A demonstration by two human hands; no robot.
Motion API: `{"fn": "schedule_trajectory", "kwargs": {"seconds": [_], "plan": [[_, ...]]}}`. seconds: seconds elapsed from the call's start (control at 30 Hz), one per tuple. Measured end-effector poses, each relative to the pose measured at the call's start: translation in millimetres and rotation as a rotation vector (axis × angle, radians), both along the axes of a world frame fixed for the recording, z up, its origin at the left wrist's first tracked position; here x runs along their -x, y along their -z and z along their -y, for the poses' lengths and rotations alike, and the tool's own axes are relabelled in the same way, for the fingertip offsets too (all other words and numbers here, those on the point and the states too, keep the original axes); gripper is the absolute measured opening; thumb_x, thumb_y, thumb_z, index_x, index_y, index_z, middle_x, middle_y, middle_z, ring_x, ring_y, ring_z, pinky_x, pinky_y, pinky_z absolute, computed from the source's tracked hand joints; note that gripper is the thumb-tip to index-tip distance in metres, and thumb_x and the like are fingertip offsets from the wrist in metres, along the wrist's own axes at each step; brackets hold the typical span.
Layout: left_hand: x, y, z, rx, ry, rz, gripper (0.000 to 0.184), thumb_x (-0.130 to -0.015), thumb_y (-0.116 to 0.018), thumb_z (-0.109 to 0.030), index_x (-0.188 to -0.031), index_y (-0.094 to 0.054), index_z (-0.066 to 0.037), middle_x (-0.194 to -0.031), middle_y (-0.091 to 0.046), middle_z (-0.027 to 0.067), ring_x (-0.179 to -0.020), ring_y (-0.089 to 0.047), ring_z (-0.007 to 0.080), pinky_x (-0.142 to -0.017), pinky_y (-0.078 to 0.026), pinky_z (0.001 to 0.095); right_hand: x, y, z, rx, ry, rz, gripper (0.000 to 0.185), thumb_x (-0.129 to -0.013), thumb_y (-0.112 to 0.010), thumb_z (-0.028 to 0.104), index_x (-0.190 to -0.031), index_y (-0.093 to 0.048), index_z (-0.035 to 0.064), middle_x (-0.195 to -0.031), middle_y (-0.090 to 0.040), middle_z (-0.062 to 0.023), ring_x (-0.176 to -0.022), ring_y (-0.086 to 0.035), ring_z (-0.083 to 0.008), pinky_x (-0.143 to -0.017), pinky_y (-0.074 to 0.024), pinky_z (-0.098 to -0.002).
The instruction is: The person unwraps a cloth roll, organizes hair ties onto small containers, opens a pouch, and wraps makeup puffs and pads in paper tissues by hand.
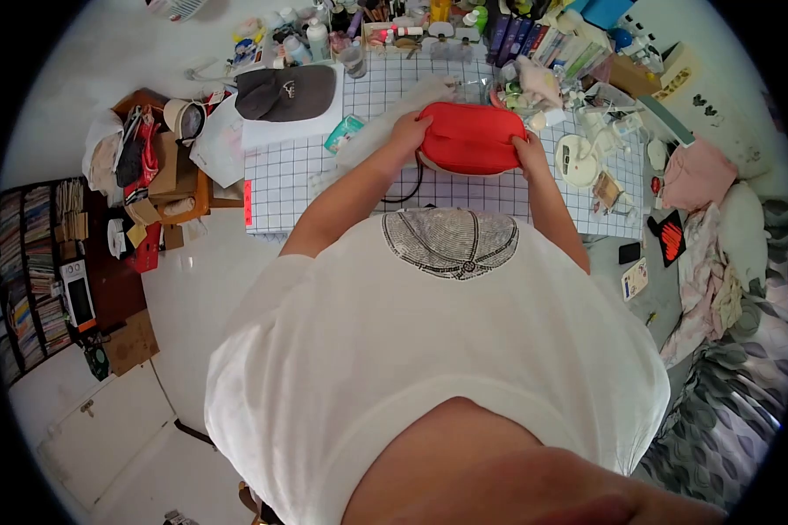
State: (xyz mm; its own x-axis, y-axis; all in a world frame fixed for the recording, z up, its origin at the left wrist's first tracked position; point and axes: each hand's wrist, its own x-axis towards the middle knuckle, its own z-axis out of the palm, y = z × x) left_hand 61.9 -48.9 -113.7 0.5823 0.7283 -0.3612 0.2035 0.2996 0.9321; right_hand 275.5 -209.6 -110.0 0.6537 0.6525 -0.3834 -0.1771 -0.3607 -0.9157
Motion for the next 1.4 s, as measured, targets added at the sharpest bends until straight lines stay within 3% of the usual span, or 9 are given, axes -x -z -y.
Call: {"fn": "schedule_trajectory", "kwargs": {"seconds": [0.17, 0.27, 0.43, 0.53, 0.8, 0.97, 1.17, 1.27, 1.4], "plan": [[6, -15, -17, -0.235, -0.097, 0.012, 0.03, -0.078, -0.054, -0.029, -0.091, -0.061, -0.003, -0.081, -0.063, 0.0114, -0.074, -0.059, 0.0225, -0.066, -0.043, 0.0301, 7, -76, -6, 0.023, -0.008, 0.085, 0.041, -0.073, -0.055, 0.016, -0.108, -0.048, -0.0051, -0.09, -0.057, -0.0122, -0.077, -0.055, -0.0169, -0.068, -0.0434, -0.0263], [22, -65, -21, -0.32, -0.158, 0.001, 0.031, -0.077, -0.056, -0.031, -0.091, -0.062, -0.004, -0.08, -0.063, 0.0105, -0.073, -0.059, 0.0219, -0.066, -0.043, 0.0295, 30, -115, -18, -0.126, -0.025, 0.07, 0.042, -0.073, -0.055, 0.016, -0.108, -0.048, -0.0051, -0.092, -0.057, -0.0128, -0.078, -0.055, -0.0168, -0.068, -0.0435, -0.0263], [54, -89, -52, -0.516, -0.409, 0.013, 0.032, -0.078, -0.055, -0.031, -0.093, -0.059, -0.003, -0.078, -0.06, 0.0082, -0.073, -0.056, 0.0169, -0.069, -0.041, 0.0266, 56, -105, -63, -0.27, -0.043, 0.013, 0.042, -0.073, -0.056, 0.015, -0.108, -0.045, -0.004, -0.094, -0.055, -0.0132, -0.08, -0.055, -0.0172, -0.068, -0.0442, -0.026], [78, -92, -67, -0.458, -0.566, 0.082, 0.03, -0.079, -0.053, -0.03, -0.091, -0.058, -0.002, -0.078, -0.06, 0.0087, -0.072, -0.055, 0.0174, -0.068, -0.041, 0.0269, 90, -103, -91, -0.271, -0.059, -0.111, 0.041, -0.072, -0.056, 0.012, -0.108, -0.042, -0.003, -0.093, -0.054, -0.0141, -0.08, -0.055, -0.0185, -0.068, -0.0457, -0.0276], [184, -50, -84, -0.388, -0.775, -0.083, 0.023, -0.078, -0.056, -0.023, -0.083, -0.059, -0.001, -0.076, -0.059, 0.0063, -0.072, -0.054, 0.0141, -0.067, -0.041, 0.0269, 167, -61, -169, -0.307, -0.256, -0.396, 0.049, -0.07, -0.055, 0.007, -0.115, -0.037, -0.0025, -0.099, -0.05, -0.0157, -0.084, -0.054, -0.0209, -0.07, -0.0475, -0.0306], [234, -41, -96, -0.491, -0.906, 0.018, 0.033, -0.076, -0.056, -0.015, -0.101, -0.05, 0.004, -0.095, -0.055, 0.015, -0.089, -0.052, 0.0218, -0.08, -0.04, 0.0298, 235, -33, -200, -0.31, -0.272, -0.601, 0.05, -0.069, -0.053, 0.004, -0.116, -0.036, -0.0022, -0.101, -0.049, -0.0155, -0.086, -0.054, -0.023, -0.07, -0.0477, -0.0318], [262, -24, -104, -0.673, -0.828, -0.358, 0.063, -0.071, -0.059, -0.019, -0.124, -0.032, 0.002, -0.129, -0.024, 0.0269, -0.117, -0.028, 0.0366, -0.099, -0.023, 0.0366, 304, -15, -209, -0.311, -0.199, -0.657, 0.055, -0.071, -0.048, -0.003, -0.122, -0.027, 0.0037, -0.116, -0.041, -0.0136, -0.105, -0.045, -0.0236, -0.085, -0.0433, -0.0382], [258, -9, -95, -0.586, -0.759, -0.571, 0.074, -0.069, -0.061, -0.025, -0.129, -0.025, 0.0, -0.133, -0.009, 0.0306, -0.122, -0.018, 0.0405, -0.101, -0.018, 0.0374, 319, 32, -218, -0.378, -0.239, -0.642, 0.057, -0.074, -0.05, -0.003, -0.123, -0.023, 0.005, -0.121, -0.037, -0.0126, -0.106, -0.045, -0.0233, -0.088, -0.0409, -0.0356], [252, 13, -80, -0.797, -0.732, -0.561, 0.074, -0.07, -0.059, -0.025, -0.131, -0.023, -0.005, -0.134, -0.006, 0.0312, -0.124, -0.01, 0.0442, -0.102, -0.011, 0.0461, 314, 15, -204, -0.292, -0.303, -0.665, 0.047, -0.082, -0.05, 0.009, -0.123, -0.027, 0.0049, -0.12, -0.04, -0.012, -0.106, -0.046, -0.0225, -0.086, -0.0411, -0.033]]}}
